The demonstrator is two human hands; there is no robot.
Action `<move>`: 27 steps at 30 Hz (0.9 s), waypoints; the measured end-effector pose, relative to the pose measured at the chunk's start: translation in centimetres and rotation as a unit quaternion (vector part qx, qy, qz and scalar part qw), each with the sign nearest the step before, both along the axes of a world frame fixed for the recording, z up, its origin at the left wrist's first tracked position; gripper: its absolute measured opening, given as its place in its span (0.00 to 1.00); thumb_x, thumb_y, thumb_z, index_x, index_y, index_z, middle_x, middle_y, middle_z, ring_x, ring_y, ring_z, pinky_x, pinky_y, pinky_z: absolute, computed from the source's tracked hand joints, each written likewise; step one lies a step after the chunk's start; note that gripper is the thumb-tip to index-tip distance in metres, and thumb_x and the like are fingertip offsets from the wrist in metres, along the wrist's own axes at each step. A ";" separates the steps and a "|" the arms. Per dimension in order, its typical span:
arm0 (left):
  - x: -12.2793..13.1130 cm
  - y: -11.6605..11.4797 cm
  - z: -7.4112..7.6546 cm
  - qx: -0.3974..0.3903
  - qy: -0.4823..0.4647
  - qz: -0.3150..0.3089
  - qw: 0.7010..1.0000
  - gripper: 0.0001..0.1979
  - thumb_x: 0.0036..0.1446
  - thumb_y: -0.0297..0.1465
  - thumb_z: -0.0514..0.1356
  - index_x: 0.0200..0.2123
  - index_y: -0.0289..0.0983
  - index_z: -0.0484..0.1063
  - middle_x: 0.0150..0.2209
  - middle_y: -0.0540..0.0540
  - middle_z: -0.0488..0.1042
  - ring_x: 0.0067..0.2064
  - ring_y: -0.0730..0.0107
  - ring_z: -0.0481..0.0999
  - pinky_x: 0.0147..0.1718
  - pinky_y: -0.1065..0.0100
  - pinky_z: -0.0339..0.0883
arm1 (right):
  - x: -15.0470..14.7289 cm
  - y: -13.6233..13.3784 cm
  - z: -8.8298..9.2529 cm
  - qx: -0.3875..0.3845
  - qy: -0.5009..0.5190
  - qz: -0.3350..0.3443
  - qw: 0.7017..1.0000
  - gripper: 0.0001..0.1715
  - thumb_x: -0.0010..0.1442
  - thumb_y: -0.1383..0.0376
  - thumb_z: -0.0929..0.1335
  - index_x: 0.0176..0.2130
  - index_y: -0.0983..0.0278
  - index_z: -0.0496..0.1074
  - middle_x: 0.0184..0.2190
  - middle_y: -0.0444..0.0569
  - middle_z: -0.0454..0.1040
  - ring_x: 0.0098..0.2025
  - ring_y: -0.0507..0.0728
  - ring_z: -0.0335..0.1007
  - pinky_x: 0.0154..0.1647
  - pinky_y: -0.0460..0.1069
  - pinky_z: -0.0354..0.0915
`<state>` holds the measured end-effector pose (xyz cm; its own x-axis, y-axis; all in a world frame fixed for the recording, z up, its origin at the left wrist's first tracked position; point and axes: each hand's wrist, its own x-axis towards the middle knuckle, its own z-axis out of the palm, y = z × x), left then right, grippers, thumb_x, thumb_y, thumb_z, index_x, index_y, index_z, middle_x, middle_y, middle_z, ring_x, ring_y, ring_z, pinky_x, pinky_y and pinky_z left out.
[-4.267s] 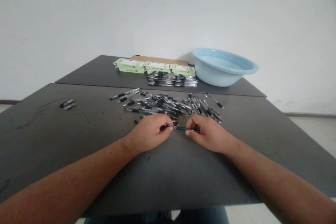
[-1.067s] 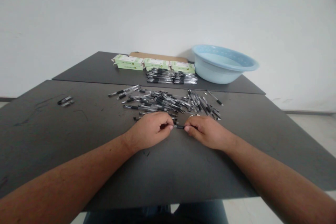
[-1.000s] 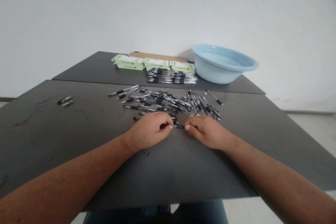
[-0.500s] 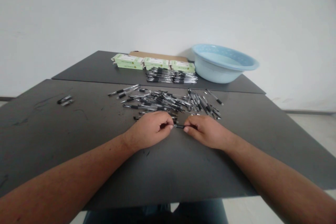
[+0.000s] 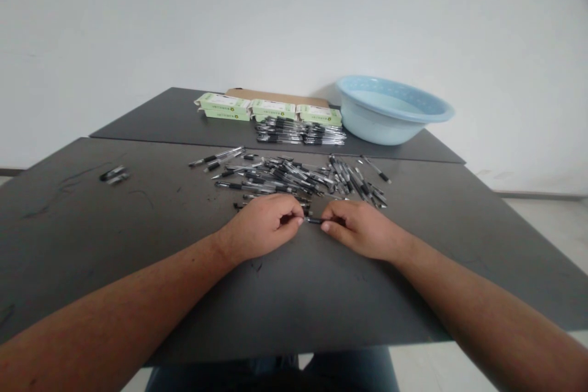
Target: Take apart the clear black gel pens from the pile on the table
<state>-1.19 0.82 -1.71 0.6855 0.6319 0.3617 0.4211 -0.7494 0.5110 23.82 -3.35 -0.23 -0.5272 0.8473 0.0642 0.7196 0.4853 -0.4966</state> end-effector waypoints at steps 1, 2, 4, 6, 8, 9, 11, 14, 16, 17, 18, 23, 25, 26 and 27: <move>0.0 0.0 0.0 0.001 0.001 -0.001 1.000 0.04 0.60 0.26 0.59 0.36 0.39 0.74 0.34 0.50 0.77 0.36 0.69 0.76 0.36 0.68 0.65 | 0.0 0.0 0.0 -0.001 -0.004 0.002 1.000 0.12 0.70 0.60 0.63 0.40 0.63 0.72 0.34 0.49 0.77 0.36 0.56 0.72 0.38 0.50 0.63; 0.0 0.0 0.0 0.002 0.001 -0.002 1.000 0.04 0.60 0.26 0.59 0.36 0.38 0.74 0.34 0.50 0.77 0.36 0.69 0.76 0.36 0.68 0.65 | -0.1 0.0 0.0 -0.003 -0.007 0.006 1.000 0.14 0.71 0.60 0.62 0.39 0.63 0.72 0.33 0.49 0.77 0.36 0.55 0.72 0.39 0.50 0.63; 0.0 0.0 0.0 0.004 0.003 -0.001 1.000 0.04 0.60 0.26 0.59 0.37 0.38 0.74 0.34 0.50 0.78 0.36 0.69 0.76 0.37 0.68 0.65 | -0.2 0.0 0.0 -0.008 -0.008 0.012 1.000 0.16 0.72 0.60 0.60 0.40 0.63 0.73 0.34 0.49 0.77 0.36 0.56 0.72 0.40 0.50 0.64; 0.1 0.0 0.1 0.006 0.006 0.002 1.000 0.04 0.60 0.27 0.59 0.36 0.38 0.74 0.34 0.49 0.78 0.37 0.68 0.76 0.37 0.68 0.66 | -0.3 0.0 -0.1 -0.008 -0.003 0.014 1.000 0.14 0.71 0.60 0.61 0.44 0.62 0.73 0.37 0.50 0.78 0.39 0.56 0.74 0.42 0.51 0.64; 0.1 0.0 0.1 0.008 0.012 0.002 1.000 0.04 0.60 0.27 0.59 0.36 0.38 0.74 0.34 0.49 0.78 0.37 0.68 0.77 0.38 0.67 0.66 | -0.3 0.0 -0.2 -0.007 -0.003 0.024 1.000 0.13 0.70 0.61 0.62 0.46 0.62 0.73 0.40 0.51 0.79 0.41 0.57 0.74 0.43 0.51 0.65; 0.1 0.0 0.1 0.009 0.012 0.001 1.000 0.04 0.60 0.27 0.59 0.36 0.38 0.75 0.34 0.49 0.79 0.37 0.68 0.77 0.38 0.67 0.67 | -0.3 0.0 -0.2 -0.007 -0.003 0.031 0.999 0.12 0.70 0.61 0.62 0.46 0.62 0.73 0.39 0.51 0.78 0.41 0.57 0.74 0.43 0.50 0.65; 0.0 0.0 0.1 0.010 0.002 0.000 1.000 0.04 0.61 0.28 0.59 0.38 0.38 0.75 0.35 0.49 0.79 0.37 0.68 0.78 0.39 0.67 0.68 | 0.0 0.1 -0.1 -0.013 0.004 0.043 0.999 0.12 0.71 0.61 0.61 0.44 0.62 0.72 0.36 0.49 0.78 0.38 0.56 0.73 0.41 0.50 0.64; 0.0 -0.1 0.1 -0.011 -0.031 0.007 0.999 0.08 0.61 0.30 0.59 0.44 0.38 0.74 0.38 0.49 0.80 0.38 0.69 0.79 0.39 0.69 0.69 | 0.9 0.4 0.3 -0.019 0.033 0.029 0.999 0.14 0.72 0.60 0.59 0.42 0.62 0.70 0.33 0.47 0.76 0.35 0.54 0.72 0.40 0.49 0.64; 0.0 -0.2 0.1 -0.026 -0.040 0.014 0.999 0.11 0.61 0.30 0.60 0.47 0.37 0.73 0.37 0.50 0.80 0.36 0.71 0.79 0.38 0.70 0.70 | 1.8 0.7 0.8 -0.013 0.054 -0.012 0.998 0.16 0.73 0.58 0.58 0.41 0.62 0.69 0.33 0.47 0.76 0.35 0.54 0.72 0.40 0.49 0.63; 0.0 -0.2 0.1 -0.027 -0.040 0.019 0.999 0.11 0.61 0.31 0.60 0.47 0.37 0.73 0.37 0.50 0.81 0.36 0.71 0.79 0.39 0.70 0.70 | 2.3 0.9 1.0 -0.007 0.063 -0.035 0.997 0.17 0.73 0.57 0.58 0.41 0.62 0.70 0.34 0.48 0.76 0.34 0.54 0.72 0.39 0.49 0.63; 0.0 -0.2 0.2 -0.026 -0.039 0.021 0.999 0.11 0.61 0.30 0.60 0.47 0.37 0.74 0.37 0.50 0.81 0.35 0.71 0.79 0.39 0.70 0.70 | 2.8 1.2 1.2 -0.002 0.070 -0.054 0.996 0.18 0.73 0.56 0.57 0.42 0.62 0.70 0.34 0.48 0.77 0.34 0.55 0.72 0.39 0.49 0.63; -0.1 0.0 0.2 -0.018 -0.018 0.023 0.999 0.11 0.61 0.31 0.60 0.47 0.37 0.75 0.37 0.50 0.81 0.36 0.70 0.79 0.42 0.69 0.70 | 4.9 2.3 2.2 0.027 0.004 -0.083 0.996 0.17 0.70 0.55 0.60 0.41 0.63 0.72 0.34 0.48 0.77 0.35 0.56 0.71 0.37 0.50 0.62; -0.1 0.1 0.2 -0.011 -0.016 0.020 1.000 0.11 0.61 0.31 0.59 0.46 0.37 0.75 0.37 0.50 0.81 0.37 0.70 0.79 0.42 0.69 0.70 | 5.5 2.8 2.3 0.038 -0.065 -0.094 0.993 0.12 0.67 0.57 0.65 0.40 0.62 0.73 0.32 0.47 0.76 0.33 0.56 0.70 0.35 0.49 0.59; -0.1 0.1 0.1 -0.007 -0.016 0.016 1.000 0.11 0.62 0.31 0.59 0.46 0.37 0.75 0.37 0.50 0.81 0.38 0.70 0.80 0.43 0.69 0.70 | 5.7 3.0 2.3 0.040 -0.096 -0.096 0.990 0.10 0.64 0.58 0.66 0.40 0.62 0.74 0.31 0.46 0.76 0.32 0.56 0.69 0.34 0.49 0.59; -0.1 0.2 0.1 -0.003 -0.015 0.013 1.000 0.11 0.62 0.31 0.59 0.46 0.37 0.75 0.38 0.50 0.81 0.38 0.70 0.80 0.43 0.69 0.69 | 6.0 3.1 2.3 0.040 -0.123 -0.094 0.987 0.09 0.62 0.60 0.68 0.39 0.62 0.74 0.31 0.46 0.76 0.32 0.56 0.69 0.33 0.49 0.58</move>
